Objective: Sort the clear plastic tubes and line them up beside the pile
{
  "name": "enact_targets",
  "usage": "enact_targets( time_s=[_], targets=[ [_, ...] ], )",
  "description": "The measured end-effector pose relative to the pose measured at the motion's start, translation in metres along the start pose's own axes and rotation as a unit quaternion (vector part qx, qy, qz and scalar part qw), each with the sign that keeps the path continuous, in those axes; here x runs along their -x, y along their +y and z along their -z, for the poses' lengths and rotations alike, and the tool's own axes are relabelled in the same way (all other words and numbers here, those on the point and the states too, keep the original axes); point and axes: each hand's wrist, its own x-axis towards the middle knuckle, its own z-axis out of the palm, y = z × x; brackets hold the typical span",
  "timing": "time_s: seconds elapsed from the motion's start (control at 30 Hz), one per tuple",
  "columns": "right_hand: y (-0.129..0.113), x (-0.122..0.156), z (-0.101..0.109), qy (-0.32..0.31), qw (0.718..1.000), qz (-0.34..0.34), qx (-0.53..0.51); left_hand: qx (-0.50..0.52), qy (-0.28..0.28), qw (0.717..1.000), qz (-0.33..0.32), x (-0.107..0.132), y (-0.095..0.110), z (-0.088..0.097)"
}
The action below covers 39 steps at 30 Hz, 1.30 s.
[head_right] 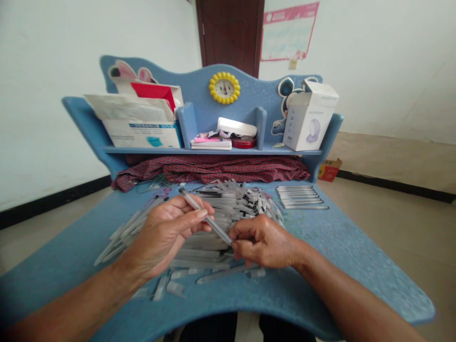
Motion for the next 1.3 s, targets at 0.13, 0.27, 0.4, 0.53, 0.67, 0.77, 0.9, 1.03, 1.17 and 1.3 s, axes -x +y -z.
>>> enact_targets(
  time_s=[0.13,0.27,0.4,0.53,0.67,0.77,0.9,1.03,1.17,1.3],
  targets=[
    [0.000,-0.002,-0.002,0.033,0.999,0.003,-0.033,-0.010,-0.014,1.000,0.002,-0.001,0.001,0.004],
    [0.003,-0.005,-0.004,0.084,0.994,0.004,-0.074,-0.037,-0.035,0.999,0.020,-0.004,0.003,0.009],
    [0.004,-0.006,-0.005,0.127,0.987,0.007,-0.094,-0.059,-0.057,0.995,0.055,-0.005,0.001,0.012],
    [0.004,-0.006,-0.006,0.144,0.985,0.027,-0.092,-0.055,-0.072,0.993,0.074,-0.004,0.001,0.013],
    [0.004,-0.005,-0.008,0.149,0.986,0.064,-0.024,-0.046,-0.072,0.995,0.058,-0.003,0.002,0.012],
    [0.005,-0.002,-0.009,0.171,0.975,0.108,0.096,-0.046,-0.065,0.995,0.053,-0.002,0.002,0.010],
    [0.004,0.000,-0.010,0.196,0.945,0.145,0.216,-0.034,-0.052,0.997,0.051,0.000,0.001,0.006],
    [0.007,0.001,-0.012,0.213,0.916,0.180,0.289,-0.011,-0.051,0.997,0.061,0.001,-0.003,0.005],
    [0.010,-0.001,-0.013,0.219,0.899,0.204,0.319,0.002,-0.051,0.997,0.063,0.000,-0.008,0.004],
    [0.011,-0.001,-0.015,0.221,0.894,0.207,0.331,0.004,-0.049,0.996,0.069,0.001,-0.009,0.002]
  ],
)
